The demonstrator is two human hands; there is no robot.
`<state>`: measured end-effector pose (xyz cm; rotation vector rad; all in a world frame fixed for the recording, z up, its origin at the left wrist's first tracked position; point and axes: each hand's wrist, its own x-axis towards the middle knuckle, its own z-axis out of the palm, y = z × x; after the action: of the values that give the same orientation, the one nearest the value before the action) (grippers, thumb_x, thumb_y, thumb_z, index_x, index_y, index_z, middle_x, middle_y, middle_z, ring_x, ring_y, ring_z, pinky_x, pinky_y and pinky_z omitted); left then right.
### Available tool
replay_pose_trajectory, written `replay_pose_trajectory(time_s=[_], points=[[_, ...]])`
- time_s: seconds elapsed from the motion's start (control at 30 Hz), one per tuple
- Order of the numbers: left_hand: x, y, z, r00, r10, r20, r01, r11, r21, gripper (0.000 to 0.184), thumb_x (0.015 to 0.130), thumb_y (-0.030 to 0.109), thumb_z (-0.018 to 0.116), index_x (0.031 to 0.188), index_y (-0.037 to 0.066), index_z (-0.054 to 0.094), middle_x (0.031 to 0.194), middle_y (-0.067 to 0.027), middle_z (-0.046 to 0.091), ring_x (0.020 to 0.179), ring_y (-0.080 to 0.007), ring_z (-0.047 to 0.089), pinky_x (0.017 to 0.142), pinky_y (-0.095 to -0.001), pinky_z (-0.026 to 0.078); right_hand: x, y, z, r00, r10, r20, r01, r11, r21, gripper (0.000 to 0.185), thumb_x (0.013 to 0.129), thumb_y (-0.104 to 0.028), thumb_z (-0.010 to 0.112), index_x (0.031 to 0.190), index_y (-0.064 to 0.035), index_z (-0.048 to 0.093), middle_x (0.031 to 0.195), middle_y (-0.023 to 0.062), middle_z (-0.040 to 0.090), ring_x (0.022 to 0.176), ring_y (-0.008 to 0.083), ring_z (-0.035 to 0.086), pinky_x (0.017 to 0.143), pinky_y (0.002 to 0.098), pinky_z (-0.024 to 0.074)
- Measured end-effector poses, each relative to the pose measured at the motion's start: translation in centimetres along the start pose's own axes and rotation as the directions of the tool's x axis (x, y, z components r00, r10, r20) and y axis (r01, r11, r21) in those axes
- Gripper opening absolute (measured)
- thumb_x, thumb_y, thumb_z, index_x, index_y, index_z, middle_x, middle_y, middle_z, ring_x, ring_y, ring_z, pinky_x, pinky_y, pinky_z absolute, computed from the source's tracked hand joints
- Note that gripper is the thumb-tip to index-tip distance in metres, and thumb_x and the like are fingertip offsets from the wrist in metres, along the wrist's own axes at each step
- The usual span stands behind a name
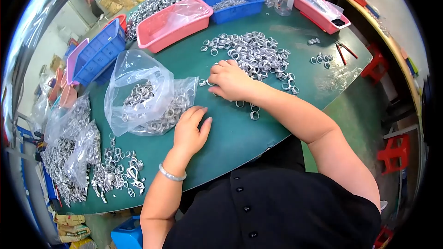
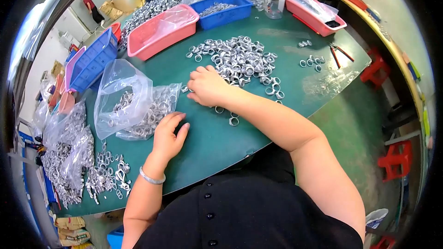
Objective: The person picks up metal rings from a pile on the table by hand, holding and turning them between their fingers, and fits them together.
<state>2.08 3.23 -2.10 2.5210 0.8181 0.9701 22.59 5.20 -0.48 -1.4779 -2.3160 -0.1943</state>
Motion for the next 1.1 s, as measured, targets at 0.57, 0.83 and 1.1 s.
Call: replay_pose_trajectory(time_s=[0.57,0.83,1.1], points=[[1.9,-0.9,2.0,0.978,-0.211,0.011,0.209,0.96,-0.187,0.018,0.073,0.012,0.06,0.088,0.003,0.061,0.075,-0.0111,0.058,0.063,-0.0219,0.057,0.056,-0.0292,0.046,1.5,0.8,1.7,1.0,0.019,0.006,-0.019,0.982,0.19,0.008,0.069,-0.007,0.05,0.077,-0.0061,0.053,0.078,0.0108,0.053,0.082,0.0291,0.049,0.073,0.0401,0.0344],[1.8,-1.0,1.7,0.968,-0.25,-0.028,0.228,0.919,-0.32,0.017,0.074,0.011,0.058,0.088,0.002,0.058,0.077,-0.0122,0.056,0.068,-0.0286,0.055,0.061,-0.035,0.045,2.5,-1.2,-0.3,0.98,0.078,-0.185,0.006,0.91,0.414,0.006,0.071,-0.002,0.056,0.077,-0.0031,0.052,0.078,0.0103,0.052,0.075,0.0284,0.049,0.068,0.035,0.037],[1.6,-0.4,1.5,0.983,-0.182,-0.025,0.169,0.947,-0.274,0.02,0.074,0.013,0.057,0.092,0.002,0.057,0.081,-0.0123,0.056,0.074,-0.0293,0.055,0.065,-0.0358,0.045,2.0,-1.6,-0.3,0.98,0.038,-0.196,0.059,0.883,0.466,0.008,0.07,-0.001,0.057,0.076,-0.0032,0.053,0.078,0.011,0.053,0.074,0.0283,0.05,0.067,0.0351,0.0384]])
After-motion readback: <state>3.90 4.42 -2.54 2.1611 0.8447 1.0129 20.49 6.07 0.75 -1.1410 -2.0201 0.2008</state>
